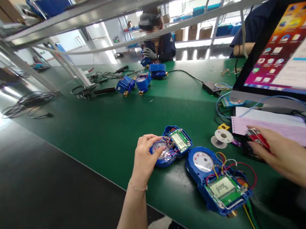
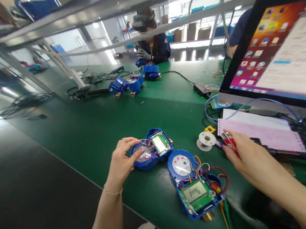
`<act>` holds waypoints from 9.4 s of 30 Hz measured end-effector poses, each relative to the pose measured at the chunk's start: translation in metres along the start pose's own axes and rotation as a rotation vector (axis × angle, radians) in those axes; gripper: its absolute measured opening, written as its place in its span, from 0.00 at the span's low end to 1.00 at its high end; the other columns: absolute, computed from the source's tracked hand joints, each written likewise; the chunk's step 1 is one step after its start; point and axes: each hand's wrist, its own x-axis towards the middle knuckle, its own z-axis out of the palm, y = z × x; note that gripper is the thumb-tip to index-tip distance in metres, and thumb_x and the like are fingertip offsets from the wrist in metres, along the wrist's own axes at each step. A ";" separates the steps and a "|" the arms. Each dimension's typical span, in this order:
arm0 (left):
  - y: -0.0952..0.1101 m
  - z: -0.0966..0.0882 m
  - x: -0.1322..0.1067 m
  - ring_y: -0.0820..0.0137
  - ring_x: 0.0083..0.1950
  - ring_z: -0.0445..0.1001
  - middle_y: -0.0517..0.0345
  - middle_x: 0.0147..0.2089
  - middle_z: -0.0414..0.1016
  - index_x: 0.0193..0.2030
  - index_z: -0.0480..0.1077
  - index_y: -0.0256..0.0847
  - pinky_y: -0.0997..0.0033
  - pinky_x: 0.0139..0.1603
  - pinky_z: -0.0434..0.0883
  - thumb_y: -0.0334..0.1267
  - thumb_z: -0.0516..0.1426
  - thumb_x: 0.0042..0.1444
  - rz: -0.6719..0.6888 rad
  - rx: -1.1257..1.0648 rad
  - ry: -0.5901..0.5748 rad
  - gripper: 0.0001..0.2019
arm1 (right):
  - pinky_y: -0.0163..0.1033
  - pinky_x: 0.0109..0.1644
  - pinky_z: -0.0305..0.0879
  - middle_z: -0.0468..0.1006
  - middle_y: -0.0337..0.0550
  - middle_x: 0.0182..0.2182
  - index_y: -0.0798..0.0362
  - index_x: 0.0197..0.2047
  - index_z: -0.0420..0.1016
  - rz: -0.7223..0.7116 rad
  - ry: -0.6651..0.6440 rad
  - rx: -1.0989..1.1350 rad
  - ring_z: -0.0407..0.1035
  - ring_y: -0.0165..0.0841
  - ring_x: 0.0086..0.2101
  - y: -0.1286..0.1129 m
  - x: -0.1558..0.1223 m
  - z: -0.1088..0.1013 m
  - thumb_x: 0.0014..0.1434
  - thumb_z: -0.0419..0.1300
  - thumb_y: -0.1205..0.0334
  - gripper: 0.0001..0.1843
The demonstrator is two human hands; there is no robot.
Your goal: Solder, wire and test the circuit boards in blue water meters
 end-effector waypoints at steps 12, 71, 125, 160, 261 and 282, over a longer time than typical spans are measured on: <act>-0.003 0.019 0.001 0.69 0.35 0.70 0.60 0.32 0.70 0.31 0.69 0.41 0.71 0.39 0.65 0.36 0.54 0.57 -0.135 -0.225 -0.071 0.05 | 0.32 0.25 0.50 0.67 0.35 0.19 0.56 0.23 0.72 -0.222 -0.471 0.296 0.57 0.24 0.21 -0.145 0.086 0.032 0.49 0.58 0.61 0.08; -0.041 0.011 0.000 0.71 0.38 0.72 0.59 0.34 0.73 0.29 0.70 0.40 0.72 0.39 0.69 0.31 0.58 0.54 0.117 -0.370 -0.056 0.03 | 0.27 0.12 0.33 0.49 0.32 0.07 0.55 0.15 0.58 1.015 -0.623 2.431 0.41 0.20 0.08 -0.225 0.006 0.077 0.62 0.38 0.39 0.35; -0.041 0.016 -0.009 0.71 0.37 0.72 0.61 0.31 0.71 0.29 0.69 0.41 0.72 0.43 0.70 0.34 0.57 0.54 -0.040 -0.438 -0.011 0.04 | 0.28 0.12 0.33 0.46 0.31 0.08 0.53 0.13 0.52 1.160 -0.724 2.453 0.39 0.21 0.09 -0.223 0.006 0.095 0.61 0.36 0.46 0.31; -0.048 0.017 -0.005 0.73 0.37 0.73 0.62 0.32 0.73 0.28 0.70 0.41 0.72 0.42 0.70 0.28 0.56 0.54 0.112 -0.357 0.031 0.06 | 0.28 0.12 0.34 0.46 0.32 0.08 0.54 0.12 0.56 1.078 -0.760 2.470 0.41 0.22 0.08 -0.221 0.007 0.099 0.60 0.36 0.48 0.31; -0.047 0.012 -0.003 0.71 0.38 0.71 0.59 0.33 0.72 0.27 0.68 0.40 0.67 0.46 0.69 0.26 0.56 0.53 0.110 -0.368 -0.065 0.07 | 0.28 0.11 0.35 0.45 0.32 0.07 0.53 0.12 0.52 1.119 -0.638 2.509 0.40 0.22 0.08 -0.225 0.007 0.096 0.59 0.38 0.51 0.27; -0.046 0.013 -0.003 0.72 0.38 0.70 0.61 0.33 0.71 0.28 0.69 0.40 0.72 0.42 0.68 0.27 0.57 0.53 0.082 -0.371 -0.044 0.06 | 0.28 0.11 0.35 0.47 0.32 0.07 0.54 0.11 0.55 1.117 -0.800 2.405 0.41 0.22 0.08 -0.224 0.008 0.097 0.60 0.37 0.47 0.31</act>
